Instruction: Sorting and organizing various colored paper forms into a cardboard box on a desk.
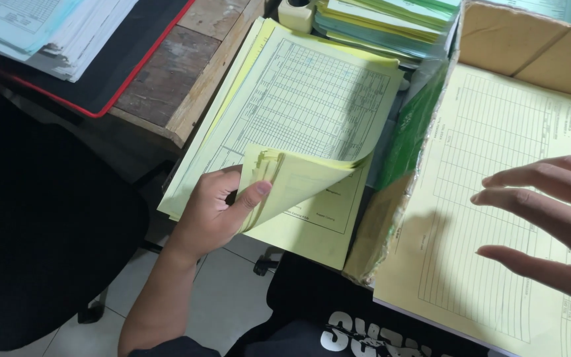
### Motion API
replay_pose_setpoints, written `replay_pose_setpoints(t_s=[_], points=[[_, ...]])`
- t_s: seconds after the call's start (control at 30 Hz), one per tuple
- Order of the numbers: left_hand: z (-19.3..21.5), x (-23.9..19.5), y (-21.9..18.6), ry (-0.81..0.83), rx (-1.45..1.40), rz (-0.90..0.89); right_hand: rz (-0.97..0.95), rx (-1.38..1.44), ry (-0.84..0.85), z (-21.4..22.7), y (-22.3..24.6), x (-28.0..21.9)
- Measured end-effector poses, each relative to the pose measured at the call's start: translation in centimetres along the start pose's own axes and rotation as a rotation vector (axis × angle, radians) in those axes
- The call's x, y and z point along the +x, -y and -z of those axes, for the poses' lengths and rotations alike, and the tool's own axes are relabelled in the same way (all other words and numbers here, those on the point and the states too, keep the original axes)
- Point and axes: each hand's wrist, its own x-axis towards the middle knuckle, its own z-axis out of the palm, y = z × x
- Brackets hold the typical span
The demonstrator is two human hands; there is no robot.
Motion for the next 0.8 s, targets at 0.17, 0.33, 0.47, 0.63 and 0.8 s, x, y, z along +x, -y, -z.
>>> replay_pose_setpoints(t_s=[0.17, 0.33, 0.47, 0.63, 0.8], points=[[0.1, -0.2, 0.5, -0.008, -0.035, 0.007, 0.007, -0.014, 0.027, -0.3, 0.1, 0.3], [-0.1, -0.1, 0.8, 0.203, 0.076, -0.197, 0.001, -0.035, 0.039, -1.0, -1.0, -0.2], [-1.2, -0.3, -0.9, 0.162, 0.635, -0.595, -0.057, -0.031, 0.048, -1.9, -2.3, -1.3], [-2.3, -0.1, -2.3, 0.127, 0.746, -0.645, -0.141, -0.08, 0.092, -2.7, -4.4, -2.4], [-1.7, 1.0, -3.9, 0.326, 0.656, -0.51, -0.206, -0.043, 0.068, -2.8, -4.9, -2.6]])
